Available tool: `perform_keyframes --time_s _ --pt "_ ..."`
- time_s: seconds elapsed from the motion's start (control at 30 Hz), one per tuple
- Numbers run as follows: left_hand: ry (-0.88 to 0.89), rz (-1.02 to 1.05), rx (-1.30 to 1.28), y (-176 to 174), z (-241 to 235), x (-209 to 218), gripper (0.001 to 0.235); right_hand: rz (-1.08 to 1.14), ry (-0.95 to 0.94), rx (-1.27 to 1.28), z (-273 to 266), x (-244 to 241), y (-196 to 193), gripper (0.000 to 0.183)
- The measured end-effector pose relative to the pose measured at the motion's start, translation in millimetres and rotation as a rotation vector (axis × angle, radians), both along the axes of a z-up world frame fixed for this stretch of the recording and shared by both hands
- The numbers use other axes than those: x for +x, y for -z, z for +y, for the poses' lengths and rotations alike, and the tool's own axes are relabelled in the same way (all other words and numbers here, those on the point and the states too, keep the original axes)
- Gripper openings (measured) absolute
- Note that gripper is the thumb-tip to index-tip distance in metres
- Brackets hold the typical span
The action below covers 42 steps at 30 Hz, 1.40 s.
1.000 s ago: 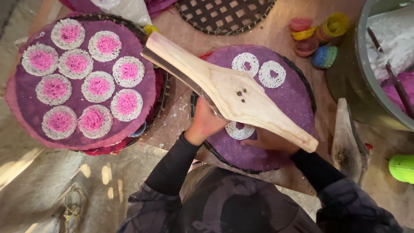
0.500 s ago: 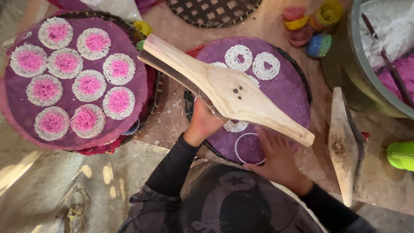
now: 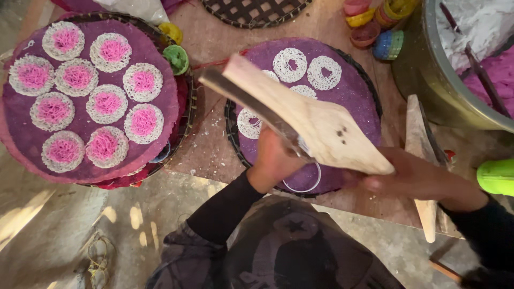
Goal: The person applies patterns of white and pink paste onto circular purple bases using a wooden tool.
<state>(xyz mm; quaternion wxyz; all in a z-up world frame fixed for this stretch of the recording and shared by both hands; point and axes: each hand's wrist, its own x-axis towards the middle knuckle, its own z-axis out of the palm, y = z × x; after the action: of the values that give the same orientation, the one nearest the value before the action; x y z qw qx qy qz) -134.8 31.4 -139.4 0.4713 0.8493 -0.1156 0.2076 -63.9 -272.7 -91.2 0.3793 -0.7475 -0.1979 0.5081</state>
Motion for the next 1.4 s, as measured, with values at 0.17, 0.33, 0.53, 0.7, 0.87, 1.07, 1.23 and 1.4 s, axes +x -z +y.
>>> perform_keyframes --time_s 0.17,0.33,0.53,0.7,0.87,1.07,1.23,1.4 --pt "0.560 -0.036 -0.745 -11 54 -3 0.115 -0.018 0.023 -0.178 -8 -6 11 0.086" --pt "1.010 0.063 -1.763 9 62 8 0.094 0.143 -0.108 -0.062 -11 0 26 0.065" --pt "0.778 0.180 -1.878 34 46 -2 0.048 0.107 -0.182 -0.350 4 -2 32 0.083" --pt "0.571 0.117 -2.051 51 43 -8 0.042 0.056 -0.190 -0.418 17 -14 38 0.091" --pt "0.549 0.088 -1.942 55 45 -12 0.042 -0.099 -0.158 -0.469 22 -23 47 0.082" --pt "0.400 0.114 -2.012 56 35 -17 0.038 -0.036 -0.112 -0.537 17 -27 34 0.080" --pt "0.308 0.183 -2.082 61 13 -15 0.034 -0.087 -0.155 -0.613 15 -22 13 0.095" --pt "0.459 0.106 -2.114 65 8 -4 0.036 -0.226 -0.090 -0.751 26 -20 -7 0.084"
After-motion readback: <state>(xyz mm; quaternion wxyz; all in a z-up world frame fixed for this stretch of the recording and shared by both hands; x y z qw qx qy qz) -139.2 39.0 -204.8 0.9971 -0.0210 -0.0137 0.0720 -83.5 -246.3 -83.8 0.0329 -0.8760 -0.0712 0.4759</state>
